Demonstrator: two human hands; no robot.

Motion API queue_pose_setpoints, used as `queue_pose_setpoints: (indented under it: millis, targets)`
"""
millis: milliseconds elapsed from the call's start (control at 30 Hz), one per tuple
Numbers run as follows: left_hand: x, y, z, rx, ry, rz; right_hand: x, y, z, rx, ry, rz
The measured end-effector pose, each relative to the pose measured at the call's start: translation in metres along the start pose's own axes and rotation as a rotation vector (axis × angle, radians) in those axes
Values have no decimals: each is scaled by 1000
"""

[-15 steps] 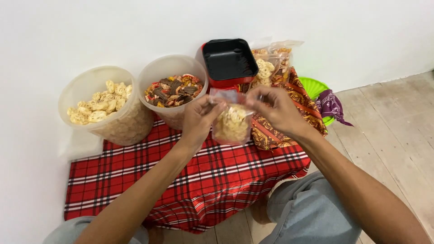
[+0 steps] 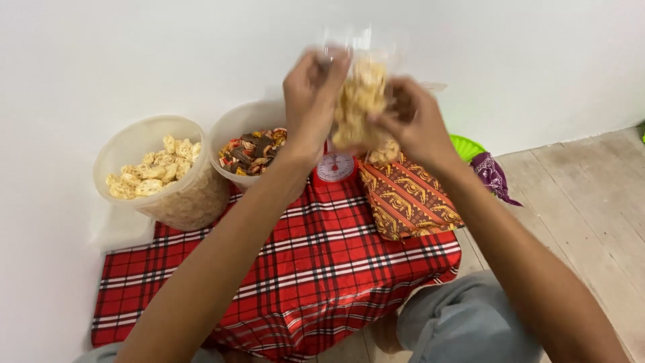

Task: Scooping snacks from large containers into small plastic bags using a spoon and weighing them on a scale.

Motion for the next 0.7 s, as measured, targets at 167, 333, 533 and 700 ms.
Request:
queue_pose_setpoints:
  millis: [167,333,533,700]
  targets:
    - [49,0,27,320,224,60,61,-10,9,190,-193,1]
    - [67,13,82,569,28,194,110,-13,-55,243,-50,-55]
    - [66,11,152,743,-214,384,132,-6,-140,93,80,-35]
    - [61,6,157,797,-243,360,144,-2,-167,-41,137,13]
Point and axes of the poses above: each hand's wrist, its own x-axis towards the middle knuckle, its own y-axis out of the palm, z = x × y, the point moved 10 cm from there along x, towards the middle knuckle, and after that the axes turned 13 degrees about x, right-handed, at the moved point
